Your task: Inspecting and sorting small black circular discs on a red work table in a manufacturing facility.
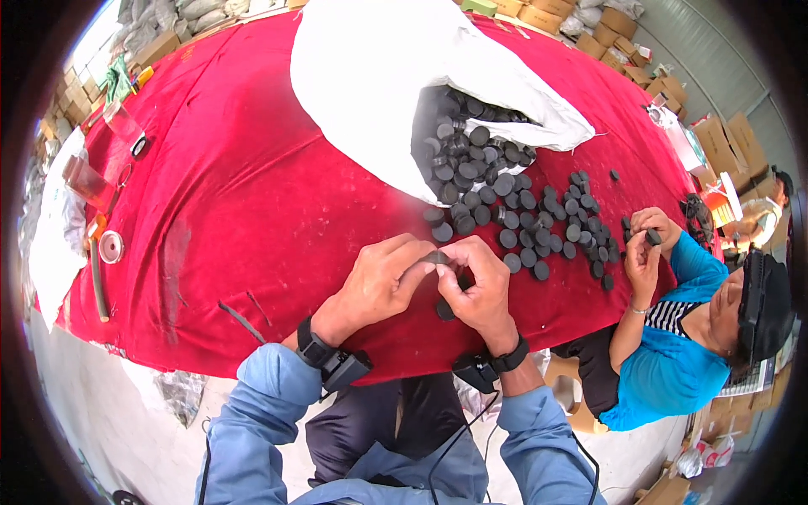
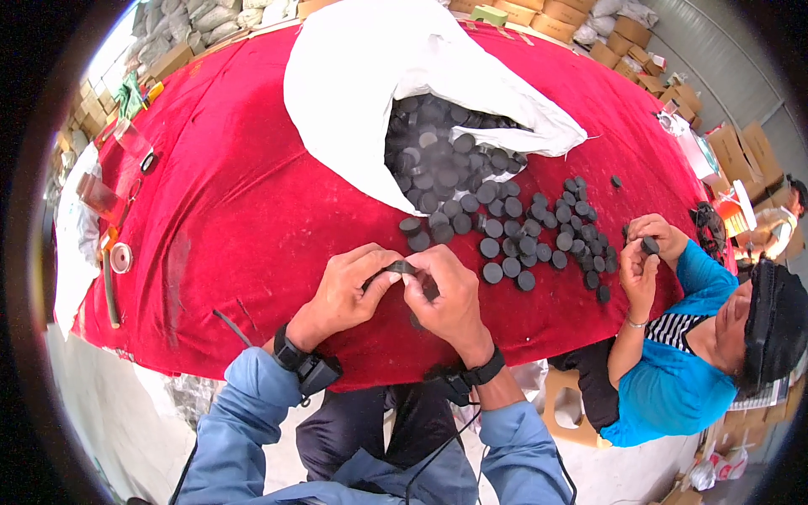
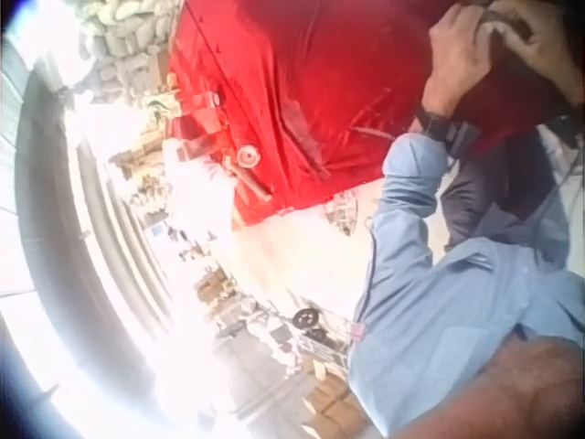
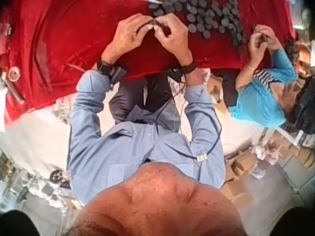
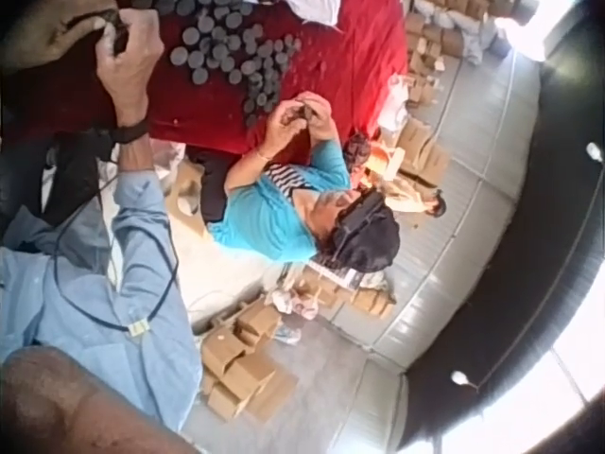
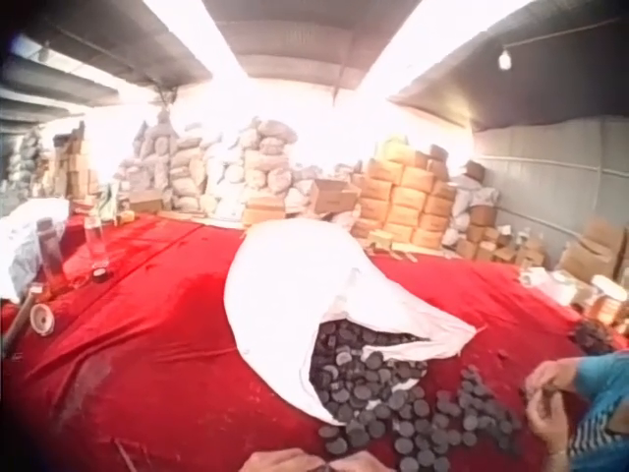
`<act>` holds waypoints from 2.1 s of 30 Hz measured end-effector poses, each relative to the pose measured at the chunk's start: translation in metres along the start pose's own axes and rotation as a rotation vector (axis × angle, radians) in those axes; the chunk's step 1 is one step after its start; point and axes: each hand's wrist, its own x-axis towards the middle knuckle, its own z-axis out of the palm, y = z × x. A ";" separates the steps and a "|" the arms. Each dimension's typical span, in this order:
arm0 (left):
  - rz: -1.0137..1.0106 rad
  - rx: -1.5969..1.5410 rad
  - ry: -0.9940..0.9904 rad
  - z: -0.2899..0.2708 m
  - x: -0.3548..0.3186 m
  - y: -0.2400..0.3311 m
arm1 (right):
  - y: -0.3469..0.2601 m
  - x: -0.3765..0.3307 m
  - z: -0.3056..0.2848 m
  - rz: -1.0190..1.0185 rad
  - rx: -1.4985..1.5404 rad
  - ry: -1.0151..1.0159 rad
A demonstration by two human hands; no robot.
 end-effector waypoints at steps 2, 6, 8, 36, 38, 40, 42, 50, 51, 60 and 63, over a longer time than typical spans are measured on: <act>0.048 0.003 0.044 -0.001 0.002 -0.001 | 0.001 0.004 0.002 -0.042 -0.006 0.022; 0.103 0.049 0.115 -0.001 -0.002 -0.001 | 0.000 0.004 0.001 -0.101 0.018 0.099; 0.082 0.039 0.101 -0.002 -0.004 0.000 | 0.001 0.004 0.001 -0.089 0.036 0.113; -0.073 -0.229 0.088 0.000 0.000 0.000 | 0.006 0.004 -0.005 -0.187 -0.070 0.094; -0.035 -0.125 0.086 0.000 0.002 0.002 | 0.006 0.004 -0.006 -0.202 -0.109 0.094; 0.116 0.006 0.128 -0.001 0.002 0.001 | 0.006 0.004 -0.005 -0.213 -0.159 0.090; 0.098 0.029 0.112 -0.001 -0.001 -0.002 | 0.005 0.004 -0.004 -0.209 -0.155 0.081; -0.036 -0.118 0.158 0.007 -0.001 -0.005 | 0.003 0.007 0.000 -0.127 -0.030 0.112; -0.060 -0.225 0.172 0.011 -0.002 -0.006 | 0.004 0.008 -0.001 -0.113 -0.010 0.100; -0.137 -0.385 0.034 0.000 0.000 -0.011 | 0.008 0.004 -0.007 -0.076 0.048 0.035; -0.180 -0.534 -0.042 -0.001 -0.005 -0.020 | 0.009 0.004 -0.005 -0.083 0.066 0.060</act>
